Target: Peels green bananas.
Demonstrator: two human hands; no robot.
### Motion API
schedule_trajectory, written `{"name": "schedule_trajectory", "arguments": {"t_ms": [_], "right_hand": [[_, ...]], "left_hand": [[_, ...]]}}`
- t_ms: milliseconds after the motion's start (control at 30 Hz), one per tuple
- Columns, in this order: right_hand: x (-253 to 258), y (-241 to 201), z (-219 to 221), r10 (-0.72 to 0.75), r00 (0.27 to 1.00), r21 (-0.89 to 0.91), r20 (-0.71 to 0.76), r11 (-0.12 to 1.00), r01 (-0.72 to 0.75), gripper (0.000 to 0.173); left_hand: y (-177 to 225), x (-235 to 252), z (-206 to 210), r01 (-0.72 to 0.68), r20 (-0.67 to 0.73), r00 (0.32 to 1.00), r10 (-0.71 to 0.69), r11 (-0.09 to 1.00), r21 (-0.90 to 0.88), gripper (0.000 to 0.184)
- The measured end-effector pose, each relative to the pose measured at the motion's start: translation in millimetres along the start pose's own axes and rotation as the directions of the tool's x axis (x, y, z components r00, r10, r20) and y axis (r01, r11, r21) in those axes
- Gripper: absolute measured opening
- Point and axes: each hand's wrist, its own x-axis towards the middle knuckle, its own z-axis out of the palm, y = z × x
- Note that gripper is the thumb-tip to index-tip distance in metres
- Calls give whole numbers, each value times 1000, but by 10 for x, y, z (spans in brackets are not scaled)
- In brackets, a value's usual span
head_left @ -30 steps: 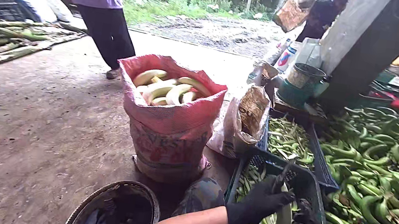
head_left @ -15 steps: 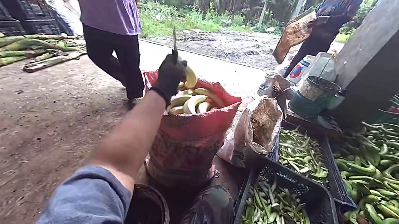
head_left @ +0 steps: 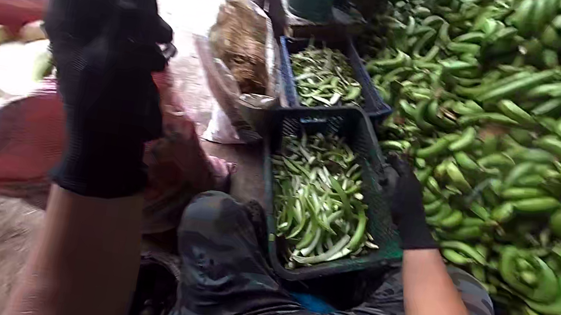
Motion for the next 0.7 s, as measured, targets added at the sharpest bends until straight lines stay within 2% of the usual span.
{"name": "schedule_trajectory", "arguments": {"t_ms": [33,67,133,200,267,333,433,533,600,700], "right_hand": [[-32,111,24,-31,999,-8,-11,1000,31,45],[-86,213,60,-70,997,-81,41,994,73,53],[-267,381,261,-93,969,-347,230,922,171,70],[-551,383,587,15,891,-492,454,838,237,82],[-823,349,1037,33,801,-489,598,807,331,93],[-932,364,1456,-36,751,-422,659,808,410,97],[-596,383,1866,-38,677,-375,735,809,452,103],[-193,431,2065,-9,642,-373,767,807,457,107],[9,396,2080,20,642,-374,767,827,420,109],[384,254,1966,78,748,-397,660,881,258,103]], "left_hand": [[-43,-113,391,-1,95,995,11,994,-112,11],[-74,-234,763,32,156,988,2,977,-211,21],[-260,-441,1333,249,216,959,-183,907,-340,26],[-491,-612,1654,463,289,880,-376,815,-349,25],[-600,-733,1704,551,390,812,-433,790,-269,25],[-577,-695,1716,547,475,793,-380,787,-285,27],[-534,-588,1778,595,449,766,-460,771,-226,22],[-753,-572,1759,577,468,757,-455,802,-154,24],[-996,-562,1775,581,508,727,-462,809,-95,34],[-1227,-542,1841,634,503,692,-517,769,-83,35]]}}
